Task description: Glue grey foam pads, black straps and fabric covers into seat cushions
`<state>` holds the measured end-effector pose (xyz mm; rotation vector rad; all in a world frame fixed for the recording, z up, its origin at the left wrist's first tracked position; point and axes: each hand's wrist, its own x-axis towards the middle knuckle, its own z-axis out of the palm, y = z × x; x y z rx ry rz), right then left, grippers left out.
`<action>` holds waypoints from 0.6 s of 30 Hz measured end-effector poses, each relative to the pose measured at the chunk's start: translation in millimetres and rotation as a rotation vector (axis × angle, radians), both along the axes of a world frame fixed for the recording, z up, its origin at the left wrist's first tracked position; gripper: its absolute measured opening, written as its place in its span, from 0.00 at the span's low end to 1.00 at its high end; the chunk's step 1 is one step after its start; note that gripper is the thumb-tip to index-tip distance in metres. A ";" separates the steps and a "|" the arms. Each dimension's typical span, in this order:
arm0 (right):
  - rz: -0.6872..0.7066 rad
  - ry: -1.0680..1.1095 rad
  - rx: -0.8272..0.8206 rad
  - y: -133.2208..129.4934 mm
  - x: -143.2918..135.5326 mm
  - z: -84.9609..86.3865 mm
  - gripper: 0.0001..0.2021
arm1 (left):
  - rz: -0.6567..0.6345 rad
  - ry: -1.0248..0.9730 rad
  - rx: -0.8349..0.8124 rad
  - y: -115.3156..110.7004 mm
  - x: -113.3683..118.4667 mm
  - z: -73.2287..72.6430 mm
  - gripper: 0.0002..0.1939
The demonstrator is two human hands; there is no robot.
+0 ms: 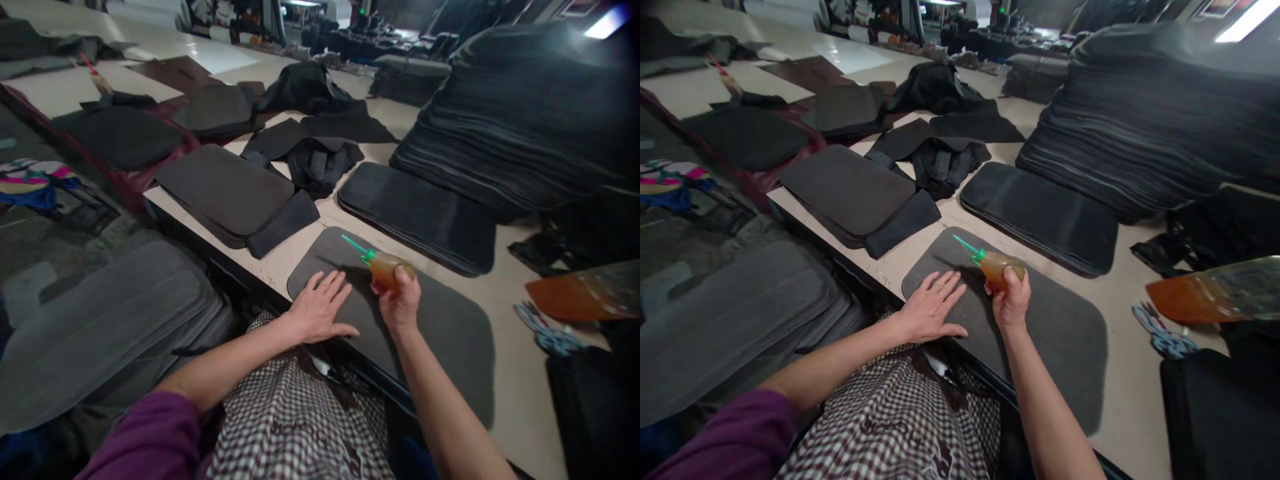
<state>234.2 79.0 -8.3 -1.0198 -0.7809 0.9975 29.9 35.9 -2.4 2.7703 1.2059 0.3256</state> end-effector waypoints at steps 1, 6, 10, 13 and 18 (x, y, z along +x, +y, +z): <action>0.002 0.003 -0.002 -0.2 0.1 -0.6 0.23 | 0.021 0.006 -0.013 -3.2 -8.0 -0.3 0.51; 0.007 0.027 0.007 -0.3 0.9 -2.1 0.24 | 0.101 0.022 -0.040 -23.2 -40.2 -6.8 0.54; 0.032 0.056 0.027 0.5 3.4 -3.5 0.24 | 0.144 0.051 0.025 -36.5 -53.0 -12.3 0.53; 0.077 0.104 0.037 0.2 6.3 -0.7 0.25 | 0.166 0.089 0.065 -40.8 -56.2 -9.9 0.51; 0.181 0.291 -0.059 -7.8 10.9 16.1 0.25 | 0.160 0.098 0.144 -34.6 -47.2 3.3 0.42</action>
